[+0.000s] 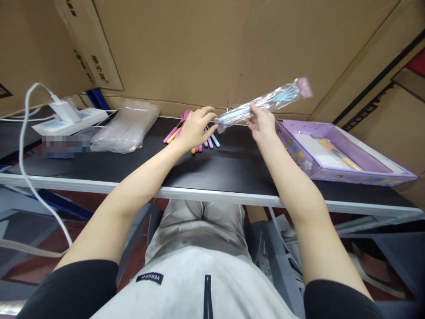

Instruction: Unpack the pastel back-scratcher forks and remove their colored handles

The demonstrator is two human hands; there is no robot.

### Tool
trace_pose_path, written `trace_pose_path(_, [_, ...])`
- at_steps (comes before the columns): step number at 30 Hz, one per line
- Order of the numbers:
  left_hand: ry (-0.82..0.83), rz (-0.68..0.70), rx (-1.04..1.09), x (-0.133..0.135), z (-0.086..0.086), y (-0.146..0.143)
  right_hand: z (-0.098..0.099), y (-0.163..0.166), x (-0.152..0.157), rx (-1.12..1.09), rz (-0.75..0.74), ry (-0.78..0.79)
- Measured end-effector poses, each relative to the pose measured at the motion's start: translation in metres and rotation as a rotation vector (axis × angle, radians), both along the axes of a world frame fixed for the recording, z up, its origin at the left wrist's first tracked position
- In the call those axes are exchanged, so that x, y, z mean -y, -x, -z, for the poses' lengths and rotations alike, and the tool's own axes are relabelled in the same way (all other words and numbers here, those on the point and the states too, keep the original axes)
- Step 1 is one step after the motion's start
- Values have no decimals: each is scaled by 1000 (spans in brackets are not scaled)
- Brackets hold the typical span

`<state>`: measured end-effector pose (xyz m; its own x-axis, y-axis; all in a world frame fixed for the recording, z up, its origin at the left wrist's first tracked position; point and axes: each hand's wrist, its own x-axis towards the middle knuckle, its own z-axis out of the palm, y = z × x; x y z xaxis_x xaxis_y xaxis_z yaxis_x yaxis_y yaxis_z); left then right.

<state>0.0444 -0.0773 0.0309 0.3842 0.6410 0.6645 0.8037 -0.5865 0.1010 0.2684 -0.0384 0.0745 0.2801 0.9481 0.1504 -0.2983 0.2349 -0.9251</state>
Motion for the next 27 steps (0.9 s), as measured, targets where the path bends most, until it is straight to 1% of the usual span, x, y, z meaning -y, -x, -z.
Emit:
trace_pose_path(2, [-3, -65, 19, 2, -2, 0, 20, 5, -4, 1, -52, 29])
trace_pose_path(3, [2, -86, 23, 1, -2, 1, 26, 7, -4, -5, -72, 42])
trace_pose_path(5, [22, -106, 24, 0, 0, 3, 33, 10, -1, -23, -99, 63])
trace_pose_path(11, [77, -101, 28, -9, 6, 7, 35, 17, 9, -85, -127, 97])
trace_pose_path(19, [100, -89, 9, -14, 8, 10, 42, 15, 2, -61, -150, 127])
trace_pose_path(23, [93, -110, 16, -14, 6, 12, 43, 7, -8, -51, -112, 115])
trace_pose_path(27, [63, -136, 46, -16, 5, 19, 42, -11, -22, -44, -49, 90])
